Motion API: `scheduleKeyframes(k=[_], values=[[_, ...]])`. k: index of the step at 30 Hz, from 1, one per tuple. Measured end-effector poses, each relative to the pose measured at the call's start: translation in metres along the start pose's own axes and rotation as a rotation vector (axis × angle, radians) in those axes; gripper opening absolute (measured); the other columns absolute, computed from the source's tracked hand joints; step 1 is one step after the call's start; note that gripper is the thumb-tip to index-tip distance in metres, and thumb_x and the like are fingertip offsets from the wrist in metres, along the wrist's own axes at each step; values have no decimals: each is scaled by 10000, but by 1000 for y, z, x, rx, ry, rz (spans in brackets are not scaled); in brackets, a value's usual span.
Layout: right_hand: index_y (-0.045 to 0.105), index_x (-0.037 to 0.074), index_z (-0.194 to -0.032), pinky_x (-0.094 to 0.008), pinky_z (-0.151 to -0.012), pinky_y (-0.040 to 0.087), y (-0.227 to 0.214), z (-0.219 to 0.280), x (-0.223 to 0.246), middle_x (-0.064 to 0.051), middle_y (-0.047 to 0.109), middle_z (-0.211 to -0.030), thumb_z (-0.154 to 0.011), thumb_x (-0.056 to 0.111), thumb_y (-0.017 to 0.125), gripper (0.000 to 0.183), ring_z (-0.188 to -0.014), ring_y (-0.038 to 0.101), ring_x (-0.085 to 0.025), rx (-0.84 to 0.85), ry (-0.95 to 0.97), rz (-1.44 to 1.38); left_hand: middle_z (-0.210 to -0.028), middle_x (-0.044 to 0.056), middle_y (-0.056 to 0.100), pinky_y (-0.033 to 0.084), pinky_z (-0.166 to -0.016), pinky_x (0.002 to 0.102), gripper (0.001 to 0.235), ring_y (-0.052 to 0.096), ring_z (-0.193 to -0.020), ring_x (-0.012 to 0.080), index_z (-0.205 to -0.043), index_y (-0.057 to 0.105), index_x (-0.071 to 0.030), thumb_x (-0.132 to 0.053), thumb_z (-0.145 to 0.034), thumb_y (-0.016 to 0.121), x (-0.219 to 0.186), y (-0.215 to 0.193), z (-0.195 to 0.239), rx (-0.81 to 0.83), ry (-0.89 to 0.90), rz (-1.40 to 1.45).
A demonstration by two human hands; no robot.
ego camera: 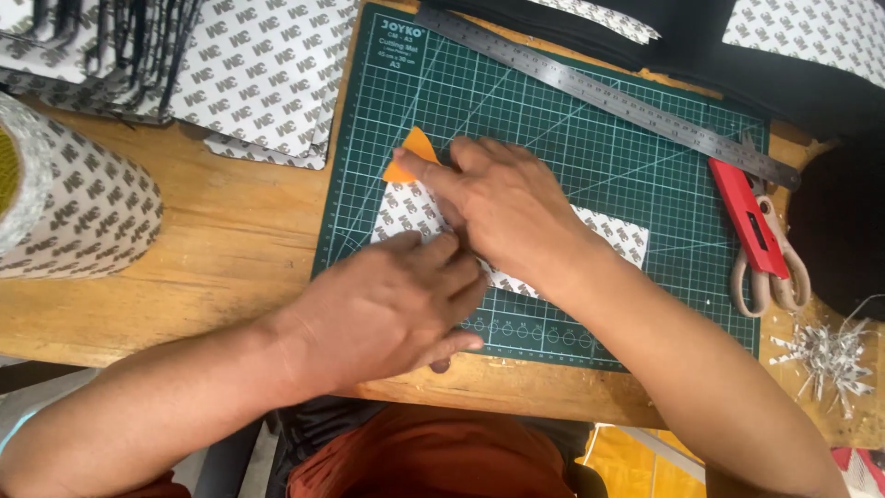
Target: The person smooths a piece of patterned fabric with an orange plastic scraper, then places a black fabric piece on a green cutting mat. They measure and cut the black fabric using a metal ruler and a red utility knife, then trim the edges with scissors.
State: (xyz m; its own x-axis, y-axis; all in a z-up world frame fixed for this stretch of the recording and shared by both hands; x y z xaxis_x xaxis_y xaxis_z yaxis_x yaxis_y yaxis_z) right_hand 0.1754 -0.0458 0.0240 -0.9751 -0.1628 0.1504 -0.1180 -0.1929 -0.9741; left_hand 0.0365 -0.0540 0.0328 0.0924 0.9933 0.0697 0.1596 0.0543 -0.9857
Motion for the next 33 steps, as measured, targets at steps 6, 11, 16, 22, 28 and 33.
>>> scheduleKeyframes(k=[6, 11, 16, 22, 28, 33], values=[[471, 234, -1553, -560, -844, 628, -19, 31, -19, -311, 675, -1222, -1125, 224, 521, 431, -1142, 666, -458, -323, -3, 25, -804, 64, 617, 608, -582, 348, 250, 595, -707, 185, -989, 686, -120, -305, -1113, 572, 17, -10, 2, -109, -75, 269], [430, 205, -1604, -269, -426, 484, -14, 89, -44, -147, 527, -951, -1109, 123, 518, 509, -594, 467, -192, -229, 221, -73, -1087, 119, 645, 511, -994, 458, 325, 627, -1056, 276, -1098, 680, -71, -355, -1090, 524, 28, 7, 4, -46, -200, 146], [504, 39, -1567, -290, -385, 502, 5, 131, -55, -145, 505, -973, -1103, 120, 489, 471, -621, 473, -198, -296, 217, -60, -1123, 101, 659, 439, -1125, 453, 405, 618, -1133, 258, -1106, 673, -118, -439, -1119, 426, 30, 16, 1, -12, -276, -25], [465, 144, -1552, -179, -300, 453, 8, 144, -40, -126, 613, -967, -1032, 60, 550, 534, -489, 509, -117, -197, 199, -120, -1599, 216, 400, -6, -1262, 591, 597, 321, -1508, 343, -1484, 457, -52, -433, -1116, 182, 39, 43, -8, 85, -268, 99], [446, 199, -1580, -513, -493, 532, 3, 128, -29, -87, 566, -1002, -1031, 155, 478, 552, -619, 570, -292, -125, 230, -6, -1730, 232, 199, 32, -1278, 633, 438, 113, -1592, 419, -1380, 671, -105, -400, -1083, 542, 42, 33, -13, -140, -315, -135], [549, 55, -1467, -581, -582, 557, -1, 112, -15, -155, 621, -1109, -1048, 259, 479, 471, -811, 671, -406, -174, 335, -5, -830, 44, 586, 536, -710, 390, 201, 562, -836, 206, -959, 714, -121, 26, -822, 714, 24, 19, -11, -310, -135, -4]])
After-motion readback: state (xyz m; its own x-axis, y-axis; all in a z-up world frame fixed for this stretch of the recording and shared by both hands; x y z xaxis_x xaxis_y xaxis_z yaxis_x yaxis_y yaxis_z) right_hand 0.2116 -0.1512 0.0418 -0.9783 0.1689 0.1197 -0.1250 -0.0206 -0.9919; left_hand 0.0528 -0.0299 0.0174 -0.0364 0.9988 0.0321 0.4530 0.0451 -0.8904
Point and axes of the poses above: each hand's wrist, its own z-axis away from the middle knuckle, its own y-axis out of the palm, x = y × z, the point moved 4 cm from there along -z, towards the middle knuckle
